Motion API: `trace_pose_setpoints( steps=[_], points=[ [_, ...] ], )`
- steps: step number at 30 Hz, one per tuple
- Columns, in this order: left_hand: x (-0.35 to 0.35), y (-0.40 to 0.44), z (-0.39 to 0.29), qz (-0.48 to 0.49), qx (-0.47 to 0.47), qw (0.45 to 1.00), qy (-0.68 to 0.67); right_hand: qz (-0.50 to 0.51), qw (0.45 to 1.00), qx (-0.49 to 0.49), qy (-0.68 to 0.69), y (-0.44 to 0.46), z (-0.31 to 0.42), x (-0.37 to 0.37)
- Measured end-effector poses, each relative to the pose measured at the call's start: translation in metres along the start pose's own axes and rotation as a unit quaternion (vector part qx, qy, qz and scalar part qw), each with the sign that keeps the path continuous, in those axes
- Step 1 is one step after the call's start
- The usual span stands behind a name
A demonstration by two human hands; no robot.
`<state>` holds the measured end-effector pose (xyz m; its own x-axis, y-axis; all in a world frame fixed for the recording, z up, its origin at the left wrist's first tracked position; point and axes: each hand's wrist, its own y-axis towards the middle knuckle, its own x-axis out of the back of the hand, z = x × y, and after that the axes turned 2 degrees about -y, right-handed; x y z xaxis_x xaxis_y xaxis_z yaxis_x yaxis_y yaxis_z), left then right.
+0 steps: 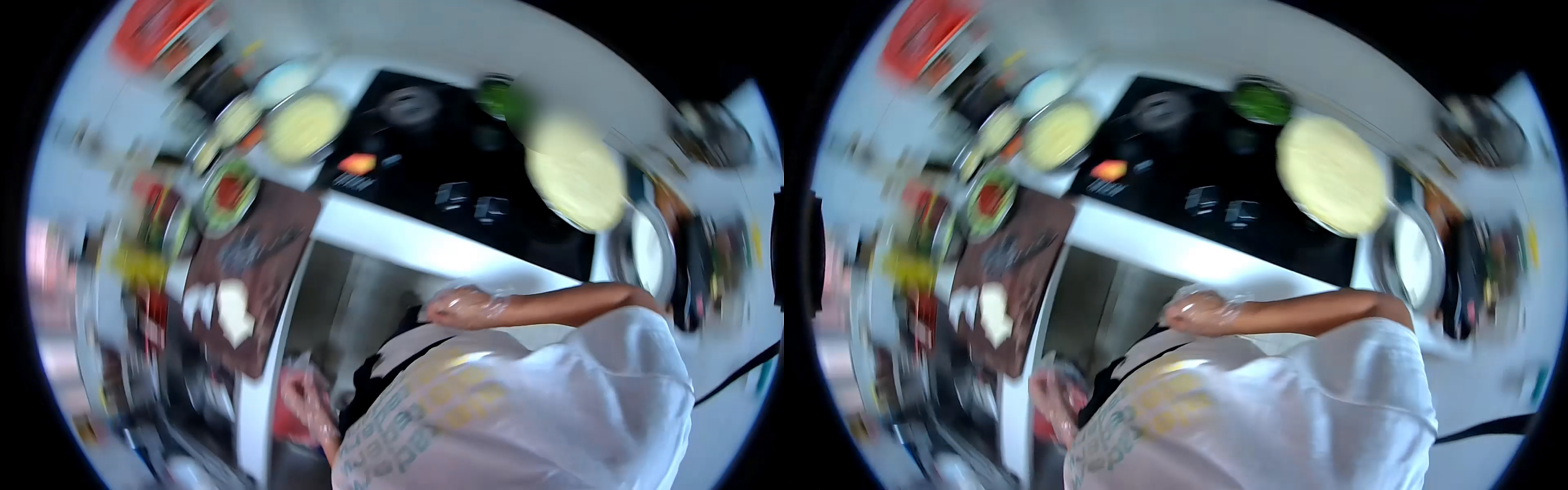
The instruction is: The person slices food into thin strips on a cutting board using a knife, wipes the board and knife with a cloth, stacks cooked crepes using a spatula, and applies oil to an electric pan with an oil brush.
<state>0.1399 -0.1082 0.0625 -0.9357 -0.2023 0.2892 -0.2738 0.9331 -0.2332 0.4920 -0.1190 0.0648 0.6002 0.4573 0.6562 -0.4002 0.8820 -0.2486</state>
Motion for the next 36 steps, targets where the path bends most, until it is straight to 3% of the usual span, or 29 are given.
trace_pose_setpoints(
  steps=[1,2,3,4,6,7,10,14,17,19,21,23,24,25,26,27,28,30,31,32,36],
  points=[
    [-0.027,-0.008,-0.053,0.008,-0.001,1.000,0.010,-0.006,0.999,-0.039,0.016,-0.014,0.005,0.006],
    [-0.035,-0.002,-0.062,0.062,0.014,0.998,-0.006,-0.005,0.996,-0.092,0.017,-0.027,0.018,0.021],
    [-0.040,0.021,-0.036,0.084,-0.070,0.994,-0.003,-0.021,0.994,-0.108,0.005,-0.039,0.021,0.030],
    [-0.054,0.031,-0.041,0.148,-0.086,0.985,-0.038,-0.033,0.992,-0.120,-0.007,-0.050,0.018,0.033],
    [-0.074,0.059,-0.037,0.201,-0.098,0.974,-0.020,-0.053,0.969,-0.234,-0.055,-0.069,0.014,0.027],
    [-0.085,0.081,-0.024,0.229,-0.176,0.957,-0.014,-0.130,0.955,-0.261,-0.056,-0.082,0.010,0.017],
    [-0.134,0.095,-0.041,0.300,-0.205,0.931,0.039,-0.236,0.903,-0.356,0.040,-0.118,0.024,-0.001],
    [-0.193,0.090,-0.050,0.402,-0.274,0.867,0.107,-0.322,0.839,-0.434,0.056,-0.151,0.054,-0.035],
    [-0.221,0.087,-0.048,0.446,-0.338,0.815,0.152,-0.320,0.798,-0.507,0.062,-0.166,0.076,-0.054],
    [-0.229,0.084,-0.041,0.442,-0.454,0.742,0.217,-0.313,0.773,-0.544,0.091,-0.174,0.087,-0.057],
    [-0.231,0.081,-0.033,0.361,-0.659,0.582,0.311,-0.326,0.761,-0.551,0.103,-0.177,0.090,-0.062],
    [-0.235,0.073,-0.025,0.355,-0.673,0.534,0.369,-0.330,0.762,-0.549,0.099,-0.182,0.089,-0.066],
    [-0.234,0.067,-0.022,0.485,-0.407,0.697,0.337,-0.323,0.775,-0.537,0.086,-0.189,0.083,-0.062],
    [-0.232,0.061,-0.019,0.473,-0.128,0.836,0.246,-0.311,0.795,-0.514,0.080,-0.189,0.079,-0.062],
    [-0.230,0.060,-0.020,0.460,-0.326,0.766,0.310,-0.319,0.814,-0.480,0.071,-0.193,0.071,-0.067],
    [-0.228,0.058,-0.022,0.378,-0.517,0.679,0.359,-0.330,0.835,-0.436,0.065,-0.197,0.053,-0.067],
    [-0.222,0.056,-0.024,0.393,-0.407,0.765,0.307,-0.330,0.834,-0.434,0.082,-0.194,0.043,-0.061],
    [-0.216,0.045,-0.030,0.313,-0.405,0.837,0.192,-0.301,0.859,-0.405,0.086,-0.169,0.021,-0.035],
    [-0.216,0.051,-0.013,0.325,-0.344,0.857,0.205,-0.278,0.877,-0.387,0.069,-0.158,0.009,-0.020],
    [-0.207,0.034,-0.042,0.337,-0.278,0.896,0.086,-0.260,0.886,-0.381,0.046,-0.145,0.000,-0.013],
    [-0.186,0.032,-0.033,0.277,-0.249,0.914,0.162,-0.296,0.934,-0.194,-0.045,-0.081,-0.020,0.029]
  ],
)
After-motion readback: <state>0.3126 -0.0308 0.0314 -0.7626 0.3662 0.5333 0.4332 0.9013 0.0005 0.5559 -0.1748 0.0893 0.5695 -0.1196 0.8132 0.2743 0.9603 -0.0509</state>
